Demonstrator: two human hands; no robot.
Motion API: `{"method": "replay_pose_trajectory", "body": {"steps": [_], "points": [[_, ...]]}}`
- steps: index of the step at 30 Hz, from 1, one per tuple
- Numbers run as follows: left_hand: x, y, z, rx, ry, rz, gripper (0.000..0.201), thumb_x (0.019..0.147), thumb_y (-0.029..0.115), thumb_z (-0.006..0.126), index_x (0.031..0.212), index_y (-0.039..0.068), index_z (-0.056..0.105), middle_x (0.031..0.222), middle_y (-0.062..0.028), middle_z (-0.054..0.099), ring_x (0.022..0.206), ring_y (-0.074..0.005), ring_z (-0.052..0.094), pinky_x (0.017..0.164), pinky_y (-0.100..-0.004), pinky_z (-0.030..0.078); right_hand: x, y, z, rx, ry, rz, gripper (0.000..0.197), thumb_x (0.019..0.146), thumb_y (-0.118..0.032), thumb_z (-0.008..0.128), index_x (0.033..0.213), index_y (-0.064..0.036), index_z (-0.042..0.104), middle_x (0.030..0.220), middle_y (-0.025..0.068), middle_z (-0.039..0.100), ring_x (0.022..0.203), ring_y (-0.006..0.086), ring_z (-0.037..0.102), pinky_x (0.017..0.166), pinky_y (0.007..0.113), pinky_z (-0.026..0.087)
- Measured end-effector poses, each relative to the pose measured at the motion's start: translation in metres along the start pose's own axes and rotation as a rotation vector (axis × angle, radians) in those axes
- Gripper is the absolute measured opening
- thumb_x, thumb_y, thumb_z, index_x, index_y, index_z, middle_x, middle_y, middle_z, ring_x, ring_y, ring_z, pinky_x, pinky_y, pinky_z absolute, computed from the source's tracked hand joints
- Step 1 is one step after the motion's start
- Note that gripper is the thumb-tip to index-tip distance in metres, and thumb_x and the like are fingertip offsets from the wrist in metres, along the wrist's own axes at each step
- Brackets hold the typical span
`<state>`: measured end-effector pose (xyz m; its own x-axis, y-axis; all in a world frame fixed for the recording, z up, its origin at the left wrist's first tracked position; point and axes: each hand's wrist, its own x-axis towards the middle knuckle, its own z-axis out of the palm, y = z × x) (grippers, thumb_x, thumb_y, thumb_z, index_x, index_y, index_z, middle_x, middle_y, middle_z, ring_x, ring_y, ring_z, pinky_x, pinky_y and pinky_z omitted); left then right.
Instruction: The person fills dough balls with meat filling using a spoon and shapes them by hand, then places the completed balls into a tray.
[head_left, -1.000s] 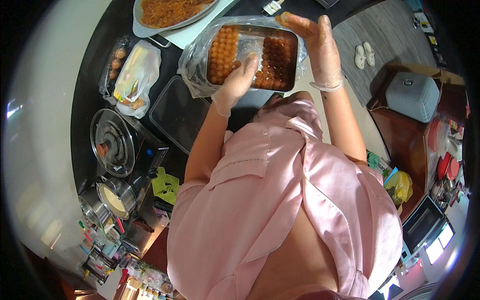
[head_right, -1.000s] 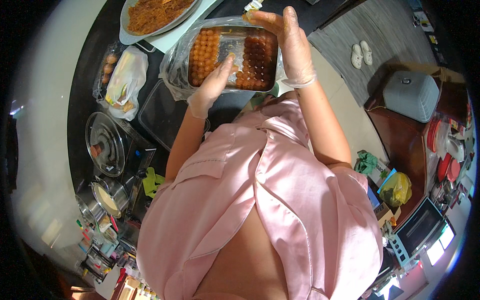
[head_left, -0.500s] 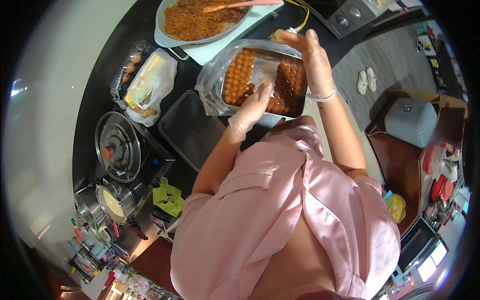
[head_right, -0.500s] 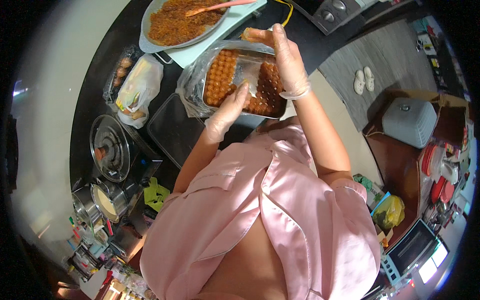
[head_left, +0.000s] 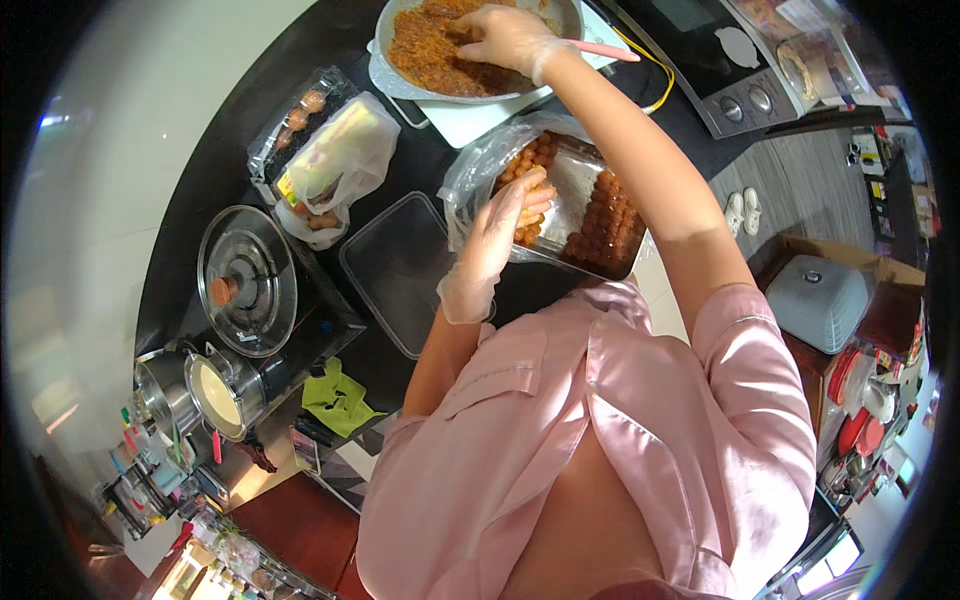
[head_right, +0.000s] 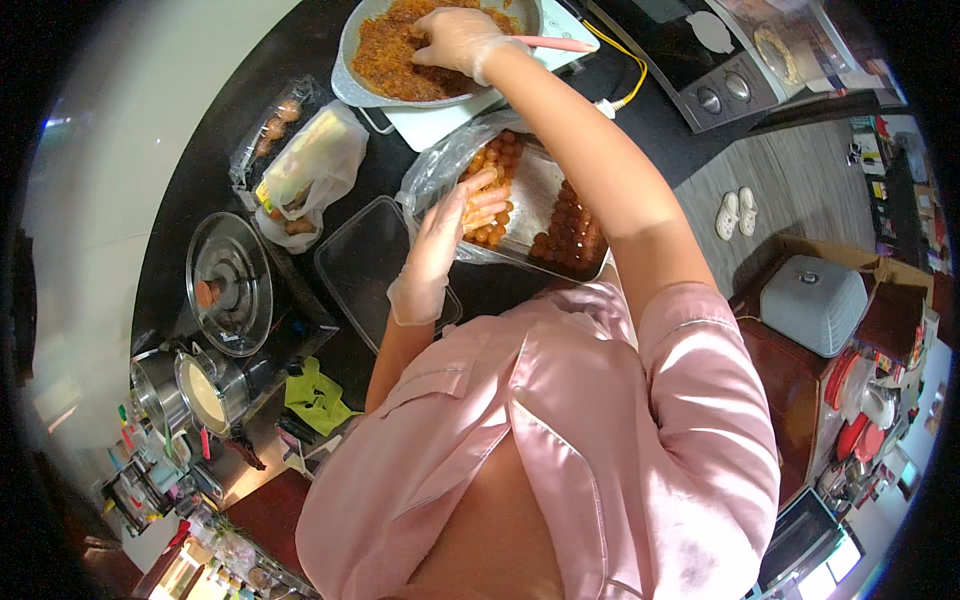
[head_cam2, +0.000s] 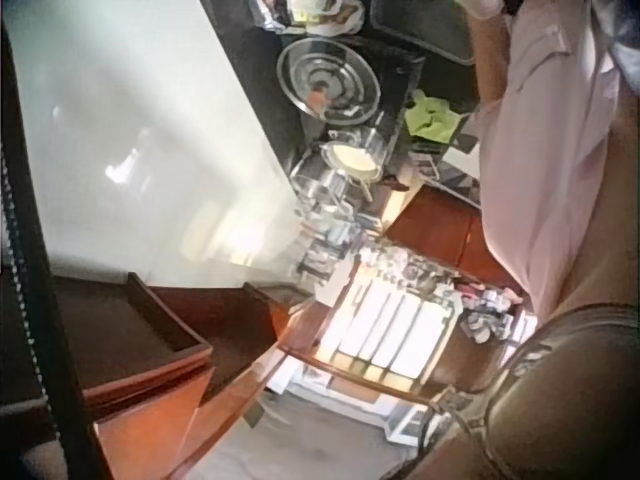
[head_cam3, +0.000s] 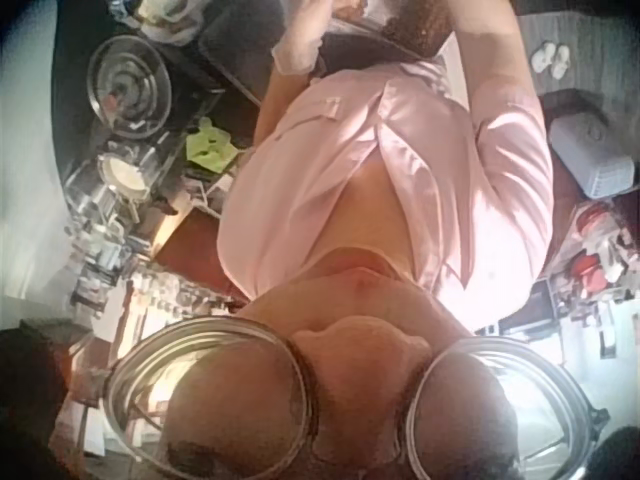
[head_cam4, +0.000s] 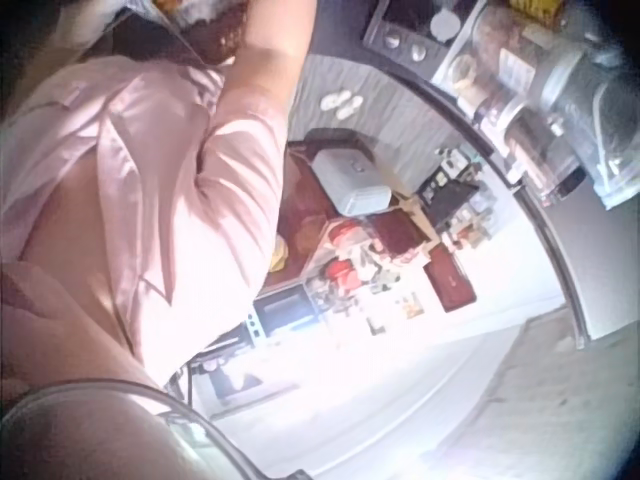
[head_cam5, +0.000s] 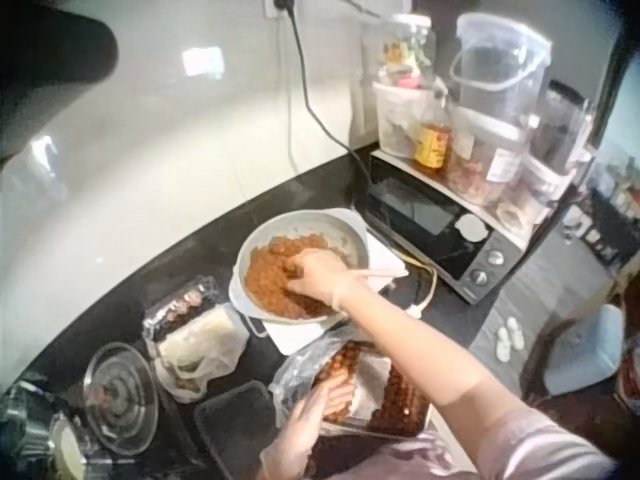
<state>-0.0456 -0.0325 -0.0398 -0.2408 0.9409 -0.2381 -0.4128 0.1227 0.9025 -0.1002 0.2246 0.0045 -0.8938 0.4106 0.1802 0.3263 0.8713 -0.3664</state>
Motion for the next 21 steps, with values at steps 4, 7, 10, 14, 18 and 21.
{"method": "replay_pose_trajectory", "body": {"steps": [4, 7, 10, 14, 18, 21], "points": [[-0.006, 0.014, 0.000, -0.105, 0.068, 0.065, 0.057, 0.106, 0.038, 0.030, 0.137, -0.008, 0.043, 0.125, -0.0235, 0.059, 0.113, -0.0264, 0.061, 0.101, -0.0368, 0.044, 0.036, -0.006, 0.025, -0.111, -0.103, -0.021, 0.053, 0.074, -0.042, 0.073, 0.115, -0.0080, 0.068, 0.109, 0.0154, 0.068, 0.100, 0.0330, 0.065, 0.090, 0.042, 0.051], [-0.010, 0.018, -0.003, -0.125, 0.097, 0.102, 0.056, 0.106, 0.035, 0.030, 0.136, -0.010, 0.043, 0.125, -0.0246, 0.059, 0.113, -0.0271, 0.061, 0.101, -0.0376, 0.045, 0.047, -0.008, 0.036, -0.160, -0.196, 0.004, 0.046, 0.075, -0.039, 0.072, 0.108, -0.0067, 0.069, 0.101, 0.0175, 0.069, 0.096, 0.0339, 0.066, 0.087, 0.043, 0.051], [-0.012, 0.022, -0.005, -0.140, 0.127, 0.107, 0.055, 0.106, 0.034, 0.031, 0.135, -0.010, 0.043, 0.125, -0.0255, 0.059, 0.113, -0.0277, 0.061, 0.101, -0.0380, 0.045, 0.042, -0.013, 0.039, -0.154, -0.153, -0.041, 0.041, 0.075, -0.038, 0.071, 0.103, -0.0080, 0.071, 0.099, 0.0180, 0.070, 0.095, 0.0339, 0.067, 0.086, 0.044, 0.052], [-0.010, 0.021, -0.006, -0.161, 0.143, 0.122, 0.055, 0.106, 0.034, 0.031, 0.135, -0.011, 0.043, 0.125, -0.0263, 0.058, 0.113, -0.0280, 0.061, 0.101, -0.0380, 0.044, 0.032, -0.013, 0.039, -0.041, -0.094, -0.025, 0.036, 0.076, -0.035, 0.070, 0.100, -0.0075, 0.071, 0.094, 0.0185, 0.070, 0.091, 0.0352, 0.067, 0.085, 0.043, 0.052], [-0.009, 0.025, -0.006, -0.169, 0.161, 0.121, 0.055, 0.106, 0.034, 0.031, 0.134, -0.011, 0.044, 0.125, -0.0267, 0.059, 0.112, -0.0276, 0.061, 0.101, -0.0372, 0.045, 0.020, -0.012, 0.025, 0.140, -0.065, 0.058, 0.037, 0.078, -0.035, 0.071, 0.100, -0.0053, 0.071, 0.090, 0.0163, 0.071, 0.084, 0.0302, 0.068, 0.082, 0.039, 0.052], [-0.002, 0.037, -0.011, -0.168, 0.171, 0.156, 0.050, 0.105, 0.033, 0.036, 0.131, -0.008, 0.050, 0.120, -0.0217, 0.063, 0.108, -0.0234, 0.064, 0.097, -0.0332, 0.048, 0.022, 0.004, 0.023, 0.533, -0.062, 0.137, 0.038, 0.080, -0.036, 0.073, 0.101, -0.0048, 0.071, 0.089, 0.0101, 0.071, 0.085, 0.0212, 0.067, 0.082, 0.033, 0.051]]}}
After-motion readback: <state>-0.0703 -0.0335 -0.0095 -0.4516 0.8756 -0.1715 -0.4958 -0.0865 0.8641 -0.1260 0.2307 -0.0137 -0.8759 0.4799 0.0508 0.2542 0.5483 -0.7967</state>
